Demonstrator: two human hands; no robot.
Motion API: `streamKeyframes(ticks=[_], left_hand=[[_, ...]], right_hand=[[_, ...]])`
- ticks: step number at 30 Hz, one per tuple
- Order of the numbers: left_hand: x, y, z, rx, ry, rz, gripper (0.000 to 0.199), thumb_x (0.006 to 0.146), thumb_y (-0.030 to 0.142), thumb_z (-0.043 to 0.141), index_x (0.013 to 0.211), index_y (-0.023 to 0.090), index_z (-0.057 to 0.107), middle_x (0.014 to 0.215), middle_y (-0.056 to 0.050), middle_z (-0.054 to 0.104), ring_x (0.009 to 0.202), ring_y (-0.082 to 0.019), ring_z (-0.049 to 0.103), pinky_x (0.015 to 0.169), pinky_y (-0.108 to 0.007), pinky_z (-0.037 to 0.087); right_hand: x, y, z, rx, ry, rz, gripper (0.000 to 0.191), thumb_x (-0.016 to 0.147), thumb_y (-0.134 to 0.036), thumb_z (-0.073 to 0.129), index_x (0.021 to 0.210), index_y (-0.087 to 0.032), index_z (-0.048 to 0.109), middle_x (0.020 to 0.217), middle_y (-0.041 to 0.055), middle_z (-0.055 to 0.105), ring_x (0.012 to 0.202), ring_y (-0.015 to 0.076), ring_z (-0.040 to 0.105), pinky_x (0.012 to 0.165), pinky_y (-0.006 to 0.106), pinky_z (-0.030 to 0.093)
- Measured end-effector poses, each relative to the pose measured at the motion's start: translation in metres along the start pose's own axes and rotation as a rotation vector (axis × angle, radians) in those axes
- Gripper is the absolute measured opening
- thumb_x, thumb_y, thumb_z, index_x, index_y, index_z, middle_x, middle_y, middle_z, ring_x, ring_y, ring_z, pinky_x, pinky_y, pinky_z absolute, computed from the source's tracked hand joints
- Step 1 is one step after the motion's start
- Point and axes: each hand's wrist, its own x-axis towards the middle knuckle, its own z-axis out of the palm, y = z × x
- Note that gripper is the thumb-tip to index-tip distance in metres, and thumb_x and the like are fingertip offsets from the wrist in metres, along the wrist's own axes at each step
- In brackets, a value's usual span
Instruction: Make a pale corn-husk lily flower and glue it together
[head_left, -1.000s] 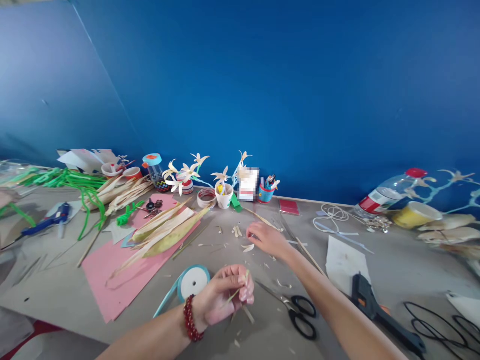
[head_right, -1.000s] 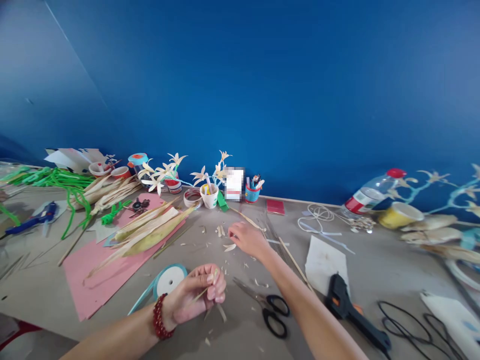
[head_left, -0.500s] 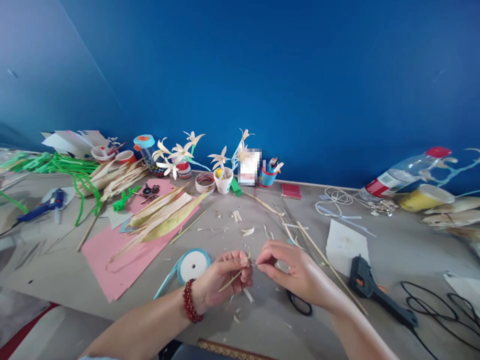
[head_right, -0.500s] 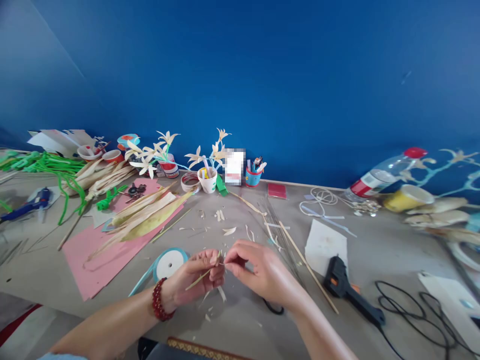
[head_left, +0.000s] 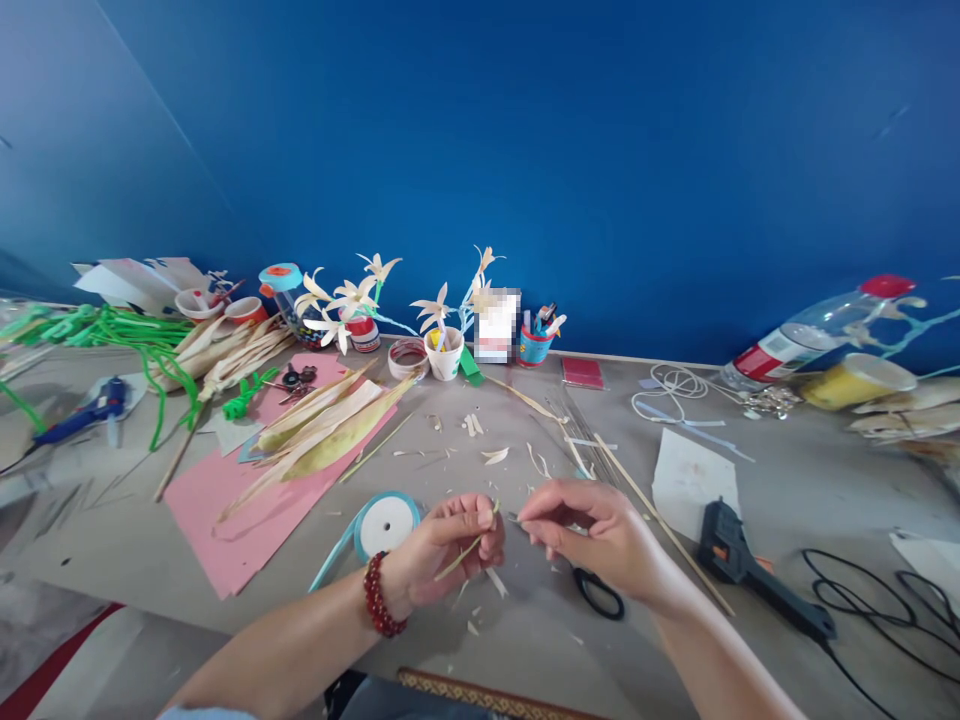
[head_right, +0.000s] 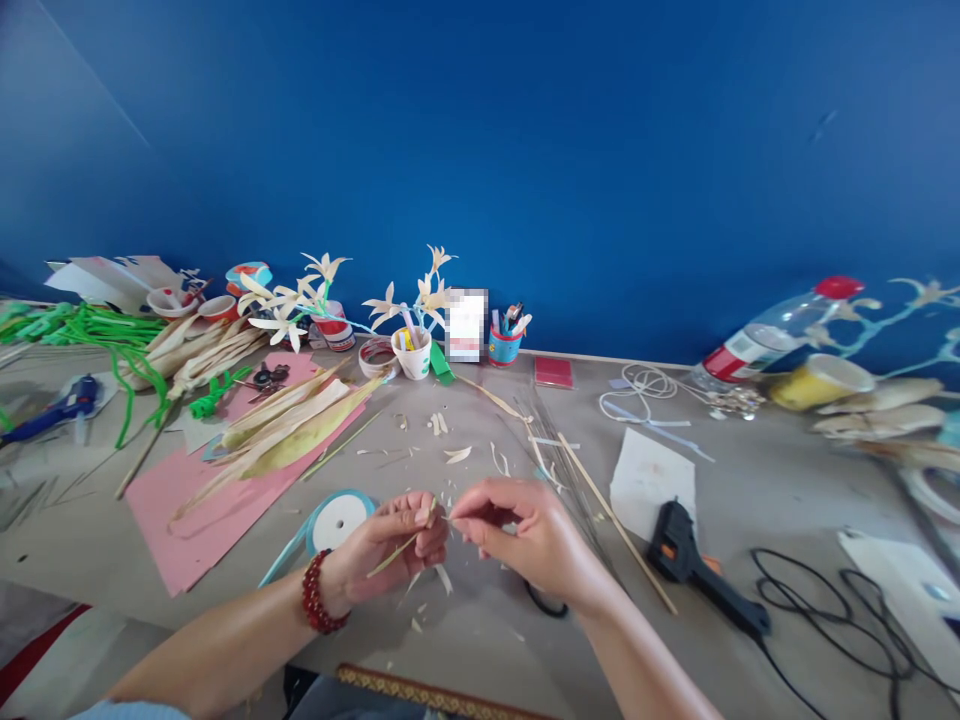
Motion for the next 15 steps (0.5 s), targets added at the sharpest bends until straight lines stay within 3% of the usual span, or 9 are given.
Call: streamKeyframes(ticks=[4, 7, 15], left_hand=[[0.000, 0.000, -0.001, 0.000, -0.013, 0.002, 0.022, 0.080, 0.024, 0.073, 0.067, 0.014, 0.058, 0.059, 0.000, 0.051, 0.058, -0.011, 0.047, 0.063, -0.025, 0.034], [0.000, 0.001, 0.000, -0.002, -0.011, 0.009, 0.024, 0.079, 0.024, 0.074, 0.065, 0.014, 0.058, 0.059, 0.000, 0.050, 0.058, -0.011, 0.046, 0.064, -0.026, 0.035], [-0.001, 0.004, 0.005, -0.068, -0.028, -0.023, 0.023, 0.076, 0.023, 0.076, 0.066, 0.014, 0.058, 0.058, 0.001, 0.048, 0.057, -0.010, 0.042, 0.064, -0.025, 0.035]], right_hand=[[0.000, 0.003, 0.003, 0.152, 0.038, 0.054, 0.015, 0.082, -0.033, 0.073, 0.081, -0.018, 0.072, 0.071, -0.0002, 0.064, 0.054, 0.0107, 0.062, 0.052, 0.021, 0.053], [0.000, 0.000, 0.004, 0.139, 0.042, -0.006, 0.016, 0.085, -0.033, 0.070, 0.082, -0.018, 0.072, 0.074, 0.0014, 0.066, 0.056, 0.0119, 0.065, 0.053, 0.022, 0.054], [-0.005, 0.000, 0.014, -0.497, 0.253, -0.402, 0.014, 0.090, -0.014, 0.060, 0.098, -0.025, 0.064, 0.081, 0.0024, 0.073, 0.076, 0.0173, 0.068, 0.068, 0.027, 0.054]])
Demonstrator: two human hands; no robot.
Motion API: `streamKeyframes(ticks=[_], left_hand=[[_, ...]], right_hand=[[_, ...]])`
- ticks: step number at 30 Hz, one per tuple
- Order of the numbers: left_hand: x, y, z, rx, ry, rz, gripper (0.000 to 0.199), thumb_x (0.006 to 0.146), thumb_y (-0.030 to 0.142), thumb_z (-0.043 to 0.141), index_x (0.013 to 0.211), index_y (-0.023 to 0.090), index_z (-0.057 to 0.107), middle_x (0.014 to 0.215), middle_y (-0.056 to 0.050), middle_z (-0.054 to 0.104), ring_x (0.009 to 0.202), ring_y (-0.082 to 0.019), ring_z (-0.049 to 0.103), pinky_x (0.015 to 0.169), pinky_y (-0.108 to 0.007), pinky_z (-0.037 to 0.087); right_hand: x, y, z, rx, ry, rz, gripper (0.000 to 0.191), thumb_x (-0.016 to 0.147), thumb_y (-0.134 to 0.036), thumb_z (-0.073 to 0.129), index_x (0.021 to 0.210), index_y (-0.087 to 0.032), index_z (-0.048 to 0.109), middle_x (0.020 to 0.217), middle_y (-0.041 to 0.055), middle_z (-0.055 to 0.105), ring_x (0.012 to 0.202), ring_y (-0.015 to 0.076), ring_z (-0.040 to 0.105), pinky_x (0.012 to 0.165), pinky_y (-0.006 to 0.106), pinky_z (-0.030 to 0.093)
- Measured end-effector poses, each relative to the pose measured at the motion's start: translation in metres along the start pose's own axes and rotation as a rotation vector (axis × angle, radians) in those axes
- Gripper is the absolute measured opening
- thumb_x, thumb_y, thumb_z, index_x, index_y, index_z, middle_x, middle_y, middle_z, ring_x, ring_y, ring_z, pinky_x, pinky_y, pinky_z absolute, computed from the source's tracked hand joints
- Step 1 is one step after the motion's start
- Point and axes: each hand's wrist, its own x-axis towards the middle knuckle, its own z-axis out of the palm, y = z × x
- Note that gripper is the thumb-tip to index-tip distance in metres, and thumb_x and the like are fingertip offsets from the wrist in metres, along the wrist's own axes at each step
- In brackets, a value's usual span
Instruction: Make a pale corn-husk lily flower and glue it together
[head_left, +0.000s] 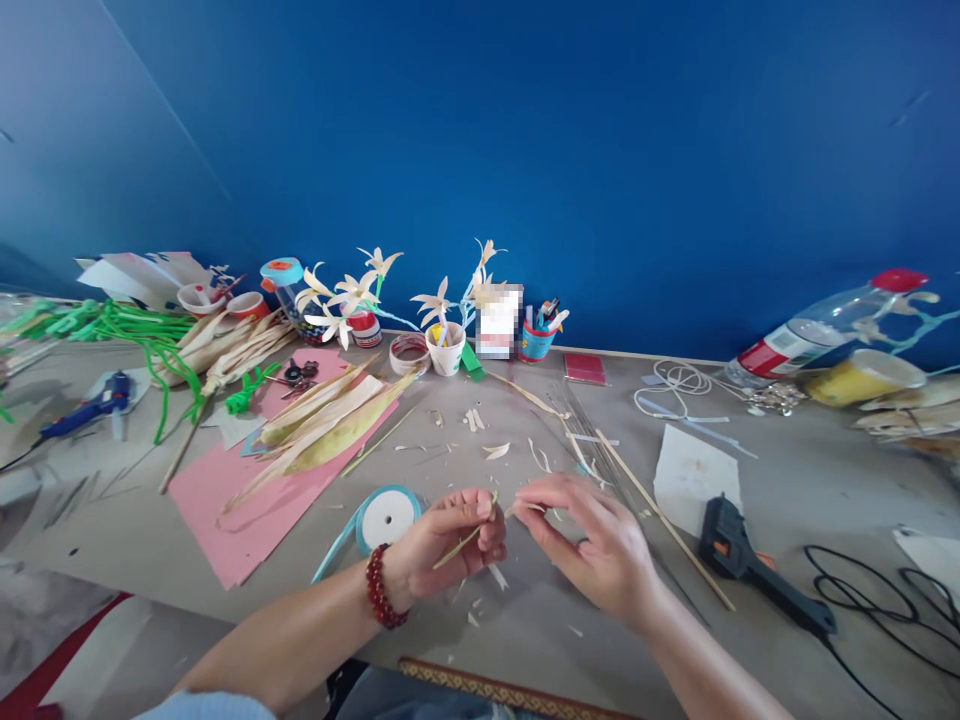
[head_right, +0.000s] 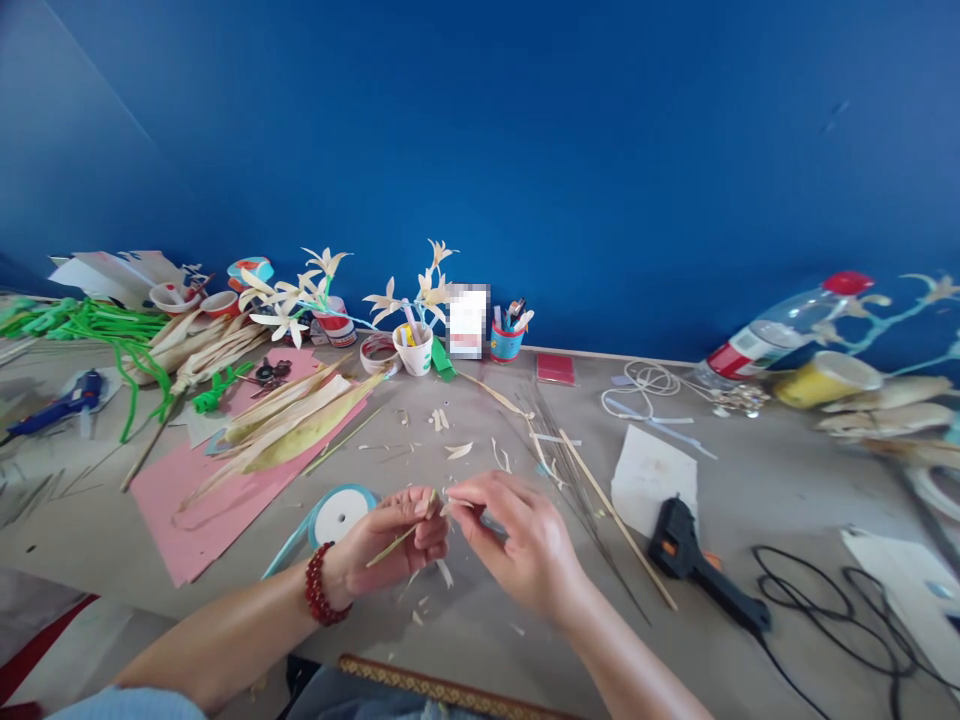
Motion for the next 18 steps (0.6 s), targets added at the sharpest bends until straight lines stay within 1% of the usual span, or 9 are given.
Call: streamKeyframes(ticks=[3, 8, 11, 18], left_hand=[[-0.001, 0.000, 0.001, -0.017, -0.003, -0.013, 0.023, 0.076, 0.024, 0.077, 0.066, 0.014, 0.058, 0.058, 0.001, 0.047, 0.058, -0.011, 0.042, 0.064, -0.026, 0.035], [-0.002, -0.001, 0.002, -0.015, 0.003, -0.044, 0.024, 0.078, 0.024, 0.074, 0.065, 0.014, 0.058, 0.060, 0.000, 0.046, 0.059, -0.011, 0.043, 0.064, -0.026, 0.034], [-0.003, -0.001, 0.003, -0.016, 0.002, -0.050, 0.025, 0.078, 0.024, 0.074, 0.064, 0.013, 0.057, 0.060, 0.000, 0.045, 0.059, -0.011, 0.042, 0.064, -0.027, 0.034], [-0.003, -0.002, 0.004, -0.037, -0.019, -0.062, 0.024, 0.078, 0.023, 0.074, 0.064, 0.014, 0.057, 0.059, 0.000, 0.046, 0.059, -0.011, 0.041, 0.064, -0.027, 0.035]], right_hand=[[-0.001, 0.001, 0.006, -0.066, 0.060, -0.109, 0.018, 0.089, -0.010, 0.060, 0.098, -0.026, 0.059, 0.081, 0.0019, 0.073, 0.072, 0.0170, 0.068, 0.067, 0.028, 0.054], [0.000, 0.003, 0.012, -0.098, 0.084, -0.196, 0.024, 0.087, -0.007, 0.060, 0.102, -0.026, 0.057, 0.082, 0.0030, 0.073, 0.071, 0.0180, 0.068, 0.070, 0.033, 0.056], [0.001, 0.004, 0.012, -0.085, 0.084, -0.215, 0.027, 0.087, -0.005, 0.060, 0.104, -0.026, 0.057, 0.083, 0.0034, 0.073, 0.072, 0.0181, 0.067, 0.070, 0.033, 0.056], [-0.001, 0.005, 0.014, -0.018, 0.075, -0.183, 0.028, 0.086, -0.005, 0.060, 0.104, -0.026, 0.057, 0.085, 0.0032, 0.073, 0.075, 0.0177, 0.068, 0.072, 0.032, 0.055]])
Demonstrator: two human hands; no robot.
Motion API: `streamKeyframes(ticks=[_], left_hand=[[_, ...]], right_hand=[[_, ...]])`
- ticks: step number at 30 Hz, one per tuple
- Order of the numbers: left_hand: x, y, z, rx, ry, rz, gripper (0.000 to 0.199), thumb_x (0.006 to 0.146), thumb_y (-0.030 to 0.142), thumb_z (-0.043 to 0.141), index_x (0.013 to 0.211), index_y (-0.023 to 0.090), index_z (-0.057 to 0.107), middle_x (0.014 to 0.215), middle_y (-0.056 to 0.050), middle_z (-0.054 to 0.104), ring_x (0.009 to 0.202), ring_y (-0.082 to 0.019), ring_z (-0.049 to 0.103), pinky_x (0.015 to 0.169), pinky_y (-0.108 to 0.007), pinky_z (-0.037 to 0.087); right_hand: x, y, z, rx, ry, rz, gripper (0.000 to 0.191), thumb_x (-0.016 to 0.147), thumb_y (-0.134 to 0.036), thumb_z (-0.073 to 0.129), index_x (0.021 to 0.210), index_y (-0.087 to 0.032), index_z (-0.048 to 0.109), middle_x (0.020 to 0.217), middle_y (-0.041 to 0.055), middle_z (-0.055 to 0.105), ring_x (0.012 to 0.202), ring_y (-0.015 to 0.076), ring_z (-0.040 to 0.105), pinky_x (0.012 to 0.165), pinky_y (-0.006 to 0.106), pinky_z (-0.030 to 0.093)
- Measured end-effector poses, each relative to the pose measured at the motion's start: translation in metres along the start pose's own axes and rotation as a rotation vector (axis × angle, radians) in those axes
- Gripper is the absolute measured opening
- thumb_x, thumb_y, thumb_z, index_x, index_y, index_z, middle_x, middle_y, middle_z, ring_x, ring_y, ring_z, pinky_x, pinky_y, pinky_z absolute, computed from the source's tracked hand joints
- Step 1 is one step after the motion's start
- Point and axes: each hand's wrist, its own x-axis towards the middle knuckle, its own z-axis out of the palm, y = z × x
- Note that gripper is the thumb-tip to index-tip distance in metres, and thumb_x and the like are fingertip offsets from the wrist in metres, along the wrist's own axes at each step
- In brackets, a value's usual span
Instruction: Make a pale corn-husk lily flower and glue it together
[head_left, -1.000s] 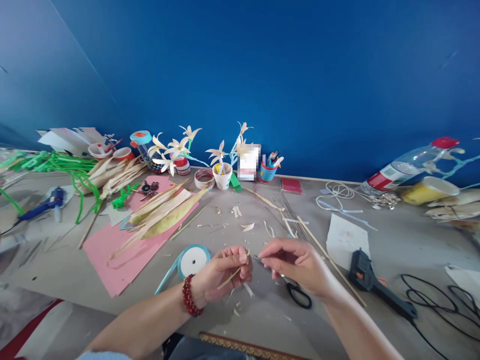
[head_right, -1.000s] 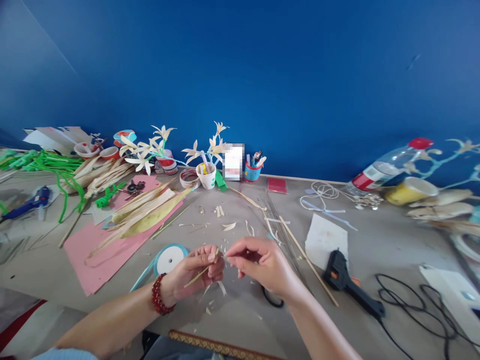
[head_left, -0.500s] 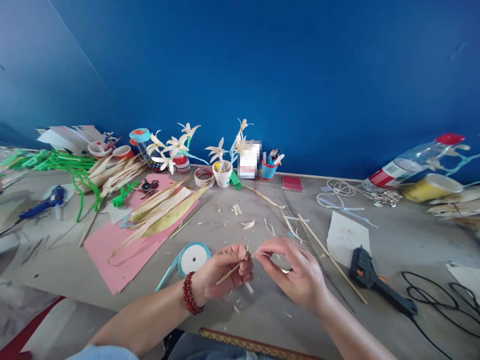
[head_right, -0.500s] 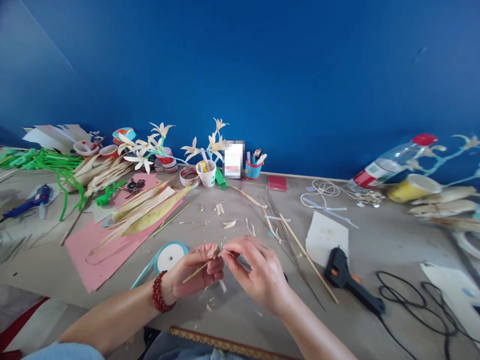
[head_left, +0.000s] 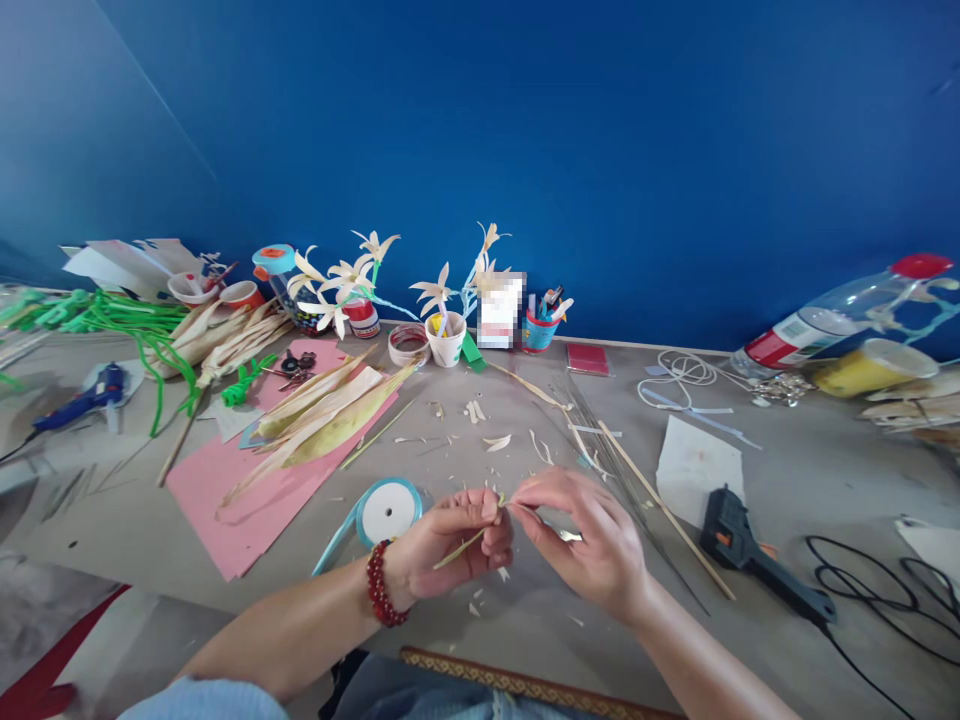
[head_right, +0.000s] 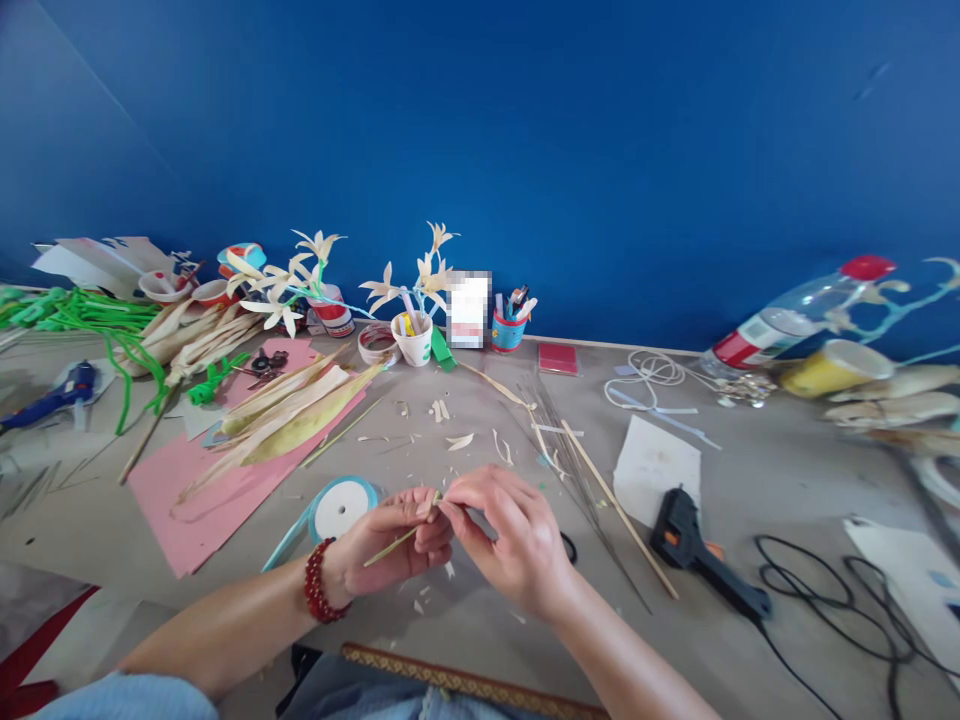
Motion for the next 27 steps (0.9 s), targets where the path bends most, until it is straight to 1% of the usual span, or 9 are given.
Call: streamKeyframes(ticks=[5, 11, 15, 19, 27], left_hand=[[0.0002, -0.0007, -0.0007, 0.001, -0.007, 0.000, 0.026, 0.078, 0.023, 0.074, 0.063, 0.014, 0.056, 0.058, 0.000, 0.046, 0.059, -0.011, 0.041, 0.064, -0.027, 0.035], [0.0004, -0.0012, -0.0004, 0.008, -0.015, 0.001, 0.025, 0.078, 0.024, 0.074, 0.063, 0.014, 0.056, 0.057, 0.000, 0.046, 0.058, -0.011, 0.041, 0.064, -0.027, 0.035], [0.0003, -0.0013, -0.0003, 0.012, -0.006, 0.000, 0.025, 0.076, 0.025, 0.075, 0.063, 0.014, 0.057, 0.056, 0.001, 0.046, 0.057, -0.011, 0.041, 0.064, -0.027, 0.035], [-0.0002, -0.0018, -0.0004, 0.018, -0.010, -0.005, 0.024, 0.078, 0.024, 0.073, 0.063, 0.014, 0.058, 0.056, 0.001, 0.046, 0.058, -0.011, 0.040, 0.063, -0.026, 0.036], [0.0003, -0.0016, -0.0017, 0.025, -0.018, -0.009, 0.024, 0.079, 0.024, 0.072, 0.063, 0.013, 0.058, 0.058, 0.000, 0.045, 0.059, -0.012, 0.040, 0.064, -0.027, 0.035]], right_hand=[[-0.0005, 0.0008, 0.0013, 0.004, -0.002, 0.013, 0.028, 0.085, -0.004, 0.061, 0.101, -0.026, 0.056, 0.085, 0.0029, 0.072, 0.074, 0.0180, 0.068, 0.071, 0.032, 0.055], [0.0003, -0.0022, -0.0006, -0.009, -0.016, 0.045, 0.023, 0.088, -0.007, 0.060, 0.100, -0.026, 0.056, 0.084, 0.0021, 0.073, 0.074, 0.0174, 0.068, 0.072, 0.031, 0.055], [0.0004, -0.0014, 0.0000, -0.018, -0.008, 0.029, 0.021, 0.088, -0.008, 0.059, 0.100, -0.025, 0.056, 0.084, 0.0019, 0.072, 0.074, 0.0170, 0.068, 0.072, 0.030, 0.055], [0.0008, -0.0002, 0.0006, -0.037, 0.012, 0.003, 0.022, 0.087, -0.006, 0.061, 0.099, -0.024, 0.056, 0.082, 0.0021, 0.072, 0.072, 0.0168, 0.067, 0.070, 0.029, 0.054], [0.0015, -0.0004, -0.0004, -0.036, -0.018, -0.021, 0.024, 0.086, -0.003, 0.061, 0.099, -0.022, 0.054, 0.082, 0.0035, 0.071, 0.072, 0.0170, 0.066, 0.070, 0.030, 0.053]])
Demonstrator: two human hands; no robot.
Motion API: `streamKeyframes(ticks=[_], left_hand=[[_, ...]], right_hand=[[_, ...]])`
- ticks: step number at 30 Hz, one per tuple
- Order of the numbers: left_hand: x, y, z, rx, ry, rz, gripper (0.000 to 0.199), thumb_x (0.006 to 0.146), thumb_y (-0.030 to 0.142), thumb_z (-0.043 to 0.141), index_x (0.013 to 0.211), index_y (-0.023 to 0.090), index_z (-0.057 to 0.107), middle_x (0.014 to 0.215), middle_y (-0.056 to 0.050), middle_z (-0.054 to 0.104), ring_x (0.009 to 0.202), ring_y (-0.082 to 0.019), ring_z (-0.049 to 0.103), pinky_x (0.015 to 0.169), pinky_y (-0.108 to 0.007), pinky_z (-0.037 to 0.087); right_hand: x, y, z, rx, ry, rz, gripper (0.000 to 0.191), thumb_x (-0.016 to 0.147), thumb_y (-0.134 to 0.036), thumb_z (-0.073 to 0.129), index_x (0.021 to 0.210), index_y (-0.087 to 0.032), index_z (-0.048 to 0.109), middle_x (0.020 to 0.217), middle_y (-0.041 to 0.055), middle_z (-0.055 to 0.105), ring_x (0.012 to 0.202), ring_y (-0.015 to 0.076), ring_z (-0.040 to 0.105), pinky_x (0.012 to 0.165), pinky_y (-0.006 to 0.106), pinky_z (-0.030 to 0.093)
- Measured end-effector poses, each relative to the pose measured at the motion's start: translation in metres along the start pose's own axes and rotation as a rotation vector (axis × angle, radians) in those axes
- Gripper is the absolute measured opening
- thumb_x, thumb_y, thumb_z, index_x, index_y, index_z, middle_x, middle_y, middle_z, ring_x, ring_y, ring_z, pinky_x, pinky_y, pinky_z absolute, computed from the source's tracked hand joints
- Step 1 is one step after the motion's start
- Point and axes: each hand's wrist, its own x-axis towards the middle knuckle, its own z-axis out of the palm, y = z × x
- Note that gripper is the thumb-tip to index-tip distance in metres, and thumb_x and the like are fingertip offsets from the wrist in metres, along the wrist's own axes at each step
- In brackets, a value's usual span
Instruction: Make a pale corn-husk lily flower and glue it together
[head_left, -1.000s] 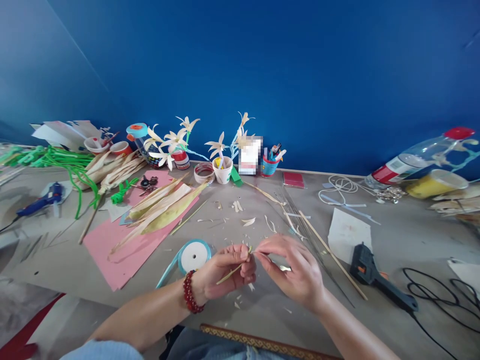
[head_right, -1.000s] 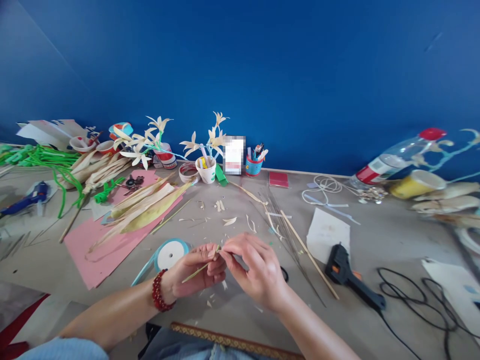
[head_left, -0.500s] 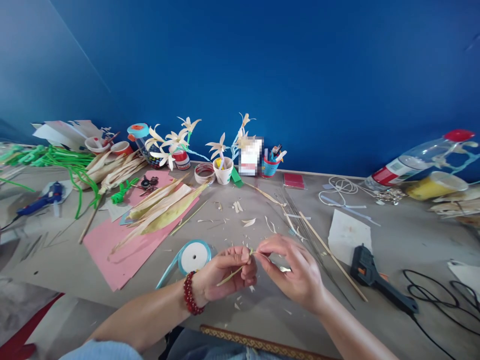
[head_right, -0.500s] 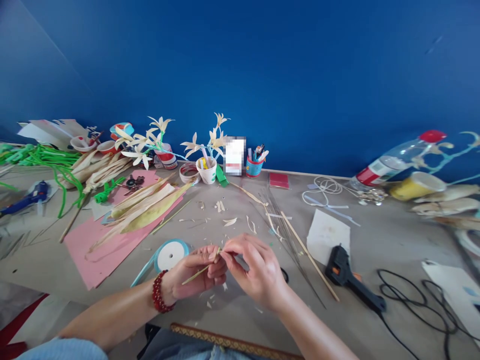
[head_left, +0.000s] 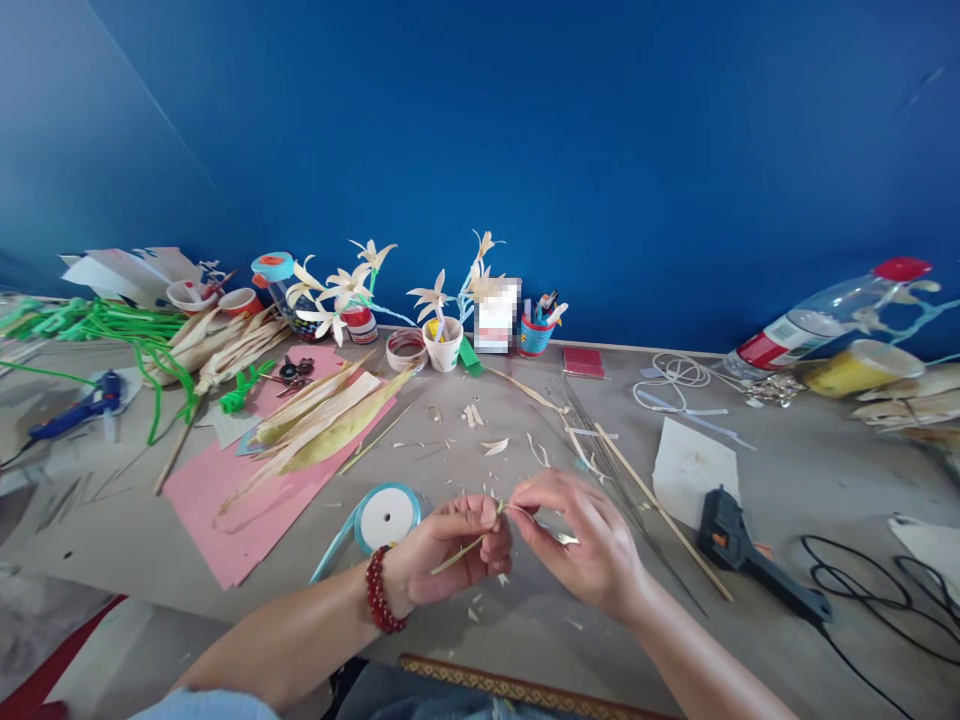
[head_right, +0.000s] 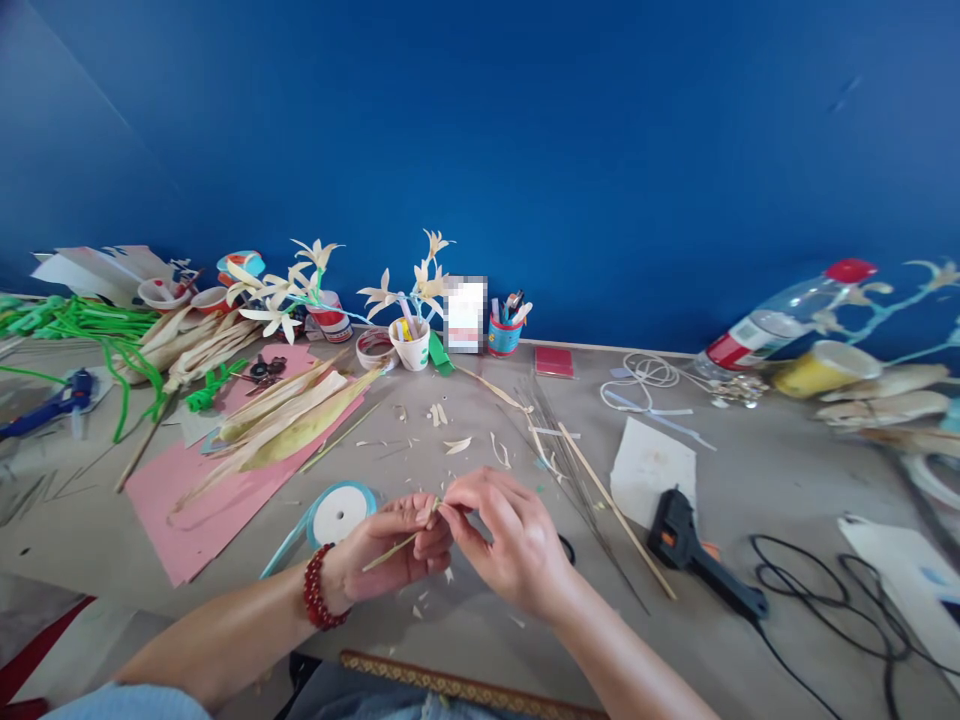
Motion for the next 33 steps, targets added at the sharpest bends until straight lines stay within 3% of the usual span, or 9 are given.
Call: streamKeyframes(ticks=[20, 33], left_hand=[[-0.0009, 0.0017, 0.0059, 0.023, -0.016, 0.005, 0.027, 0.079, 0.026, 0.072, 0.060, 0.013, 0.057, 0.058, 0.000, 0.044, 0.058, -0.012, 0.039, 0.063, -0.027, 0.032], [-0.0009, -0.0022, -0.0003, 0.023, -0.005, 0.024, 0.024, 0.080, 0.024, 0.071, 0.063, 0.014, 0.057, 0.057, 0.000, 0.047, 0.059, -0.012, 0.041, 0.065, -0.028, 0.035]], right_hand=[[-0.0035, 0.0035, 0.0004, -0.082, 0.005, 0.004, 0.022, 0.087, -0.007, 0.061, 0.100, -0.023, 0.051, 0.080, 0.0038, 0.067, 0.074, 0.0190, 0.063, 0.069, 0.032, 0.052], [-0.0062, 0.0057, -0.0005, 0.015, -0.046, 0.142, 0.025, 0.088, -0.016, 0.062, 0.109, -0.025, 0.052, 0.091, 0.0028, 0.062, 0.071, 0.0151, 0.060, 0.069, 0.031, 0.052]])
